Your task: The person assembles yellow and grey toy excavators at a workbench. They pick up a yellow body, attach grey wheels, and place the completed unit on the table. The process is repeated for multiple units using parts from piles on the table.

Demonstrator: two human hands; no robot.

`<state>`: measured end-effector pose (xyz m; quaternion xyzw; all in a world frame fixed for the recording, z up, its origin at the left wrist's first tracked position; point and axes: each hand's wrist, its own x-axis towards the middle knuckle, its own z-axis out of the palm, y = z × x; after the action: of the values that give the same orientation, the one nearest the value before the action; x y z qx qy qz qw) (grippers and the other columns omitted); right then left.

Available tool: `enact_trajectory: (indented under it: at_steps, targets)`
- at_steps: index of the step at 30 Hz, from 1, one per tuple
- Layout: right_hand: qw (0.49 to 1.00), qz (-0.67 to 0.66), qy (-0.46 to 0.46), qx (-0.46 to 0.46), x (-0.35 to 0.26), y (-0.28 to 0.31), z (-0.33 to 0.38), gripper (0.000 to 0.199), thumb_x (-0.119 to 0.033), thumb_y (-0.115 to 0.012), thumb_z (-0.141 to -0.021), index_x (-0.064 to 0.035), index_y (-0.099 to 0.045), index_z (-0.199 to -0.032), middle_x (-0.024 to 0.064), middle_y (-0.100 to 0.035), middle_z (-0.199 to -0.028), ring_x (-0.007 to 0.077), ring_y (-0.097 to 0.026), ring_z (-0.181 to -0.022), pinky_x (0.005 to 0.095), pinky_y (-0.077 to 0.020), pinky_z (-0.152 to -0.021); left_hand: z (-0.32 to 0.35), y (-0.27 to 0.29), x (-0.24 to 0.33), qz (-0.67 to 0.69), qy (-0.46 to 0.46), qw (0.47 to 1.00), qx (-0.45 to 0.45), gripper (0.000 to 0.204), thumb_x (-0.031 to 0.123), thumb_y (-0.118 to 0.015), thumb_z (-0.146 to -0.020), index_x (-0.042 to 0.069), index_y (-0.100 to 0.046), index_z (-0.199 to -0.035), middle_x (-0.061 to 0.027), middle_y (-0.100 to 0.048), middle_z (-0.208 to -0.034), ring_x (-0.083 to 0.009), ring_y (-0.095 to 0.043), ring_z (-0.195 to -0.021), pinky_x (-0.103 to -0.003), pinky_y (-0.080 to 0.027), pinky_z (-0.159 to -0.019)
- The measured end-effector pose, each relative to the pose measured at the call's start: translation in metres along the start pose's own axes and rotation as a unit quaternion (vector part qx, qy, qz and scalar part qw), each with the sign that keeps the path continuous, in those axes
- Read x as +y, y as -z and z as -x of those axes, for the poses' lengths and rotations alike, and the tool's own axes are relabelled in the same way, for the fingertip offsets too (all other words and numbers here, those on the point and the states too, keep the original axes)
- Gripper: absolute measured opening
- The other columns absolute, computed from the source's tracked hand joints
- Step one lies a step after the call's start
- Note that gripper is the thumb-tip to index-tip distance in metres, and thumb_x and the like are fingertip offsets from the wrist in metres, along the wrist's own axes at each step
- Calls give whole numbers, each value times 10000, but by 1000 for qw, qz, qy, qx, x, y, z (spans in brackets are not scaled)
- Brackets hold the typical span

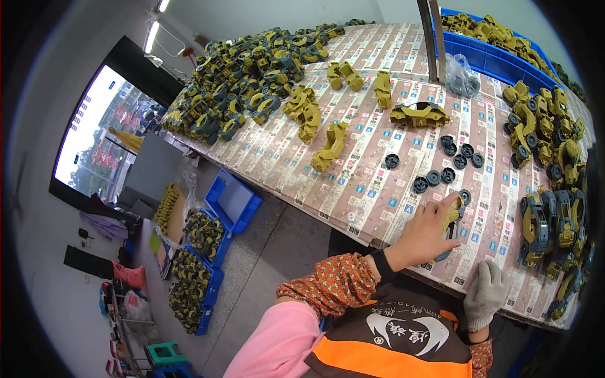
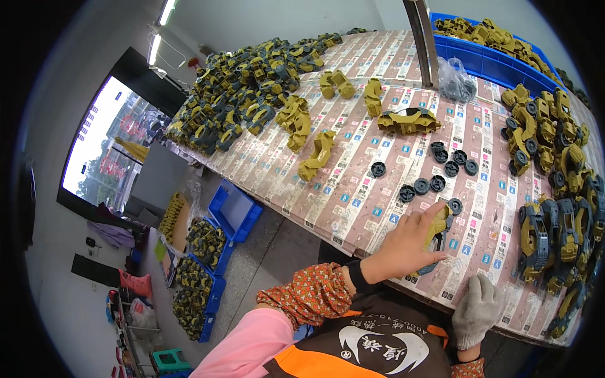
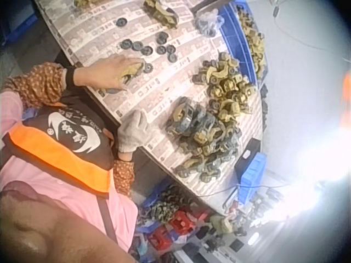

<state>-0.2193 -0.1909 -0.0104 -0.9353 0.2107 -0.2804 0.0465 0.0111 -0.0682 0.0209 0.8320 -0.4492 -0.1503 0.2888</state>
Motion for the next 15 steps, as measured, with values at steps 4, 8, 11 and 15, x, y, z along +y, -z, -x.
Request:
enact_trajectory:
  at_steps: [4, 8, 11, 15]
  targets:
    - [1000, 0, 6, 3, -1, 1, 0, 350, -33, -645, -809, 6, -724, -1148, 186, -721, -1185, 403, -650, -991, 505, -521, -892, 0, 9, 3, 12, 13, 1000, -22, 1032, 419, -832, -885, 201, -211, -1680, -239, -558, -1331, -473, -600, -1182, -558, -536, -1002]
    - [1000, -5, 0, -5, -5, 6, -5, 349, -28, -645, -805, 6, -724, -1143, 187, -720, -1180, 401, -643, -977, 504, -518, -873, 0, 16, 1, 46, 31, 997, -44, 1006, 425, -815, -898, 202, -217, -1675, -243, -532, -1372, -490, -585, -1240, -562, -541, -997]
    - [1000, -3, -1, -4, -5, 7, -7, 348, -25, -643, -802, 5, -725, -1139, 185, -723, -1163, 401, -641, -972, 502, -517, -862, 5, 7, 4, 29, -9, 1000, -4, 996, 413, -820, -893, 196, -238, -1672, -262, -491, -1434, -492, -567, -1276, -557, -541, -1001]
    - [1000, -2, 2, -1, -3, 6, -7, 341, -32, -644, -802, 4, -729, -1129, 183, -726, -1146, 400, -646, -964, 503, -518, -854, 8, -4, 16, -37, -89, 994, 53, 989, 362, -839, -875, 188, -270, -1665, -287, -439, -1499, -494, -559, -1253, -545, -544, -995]
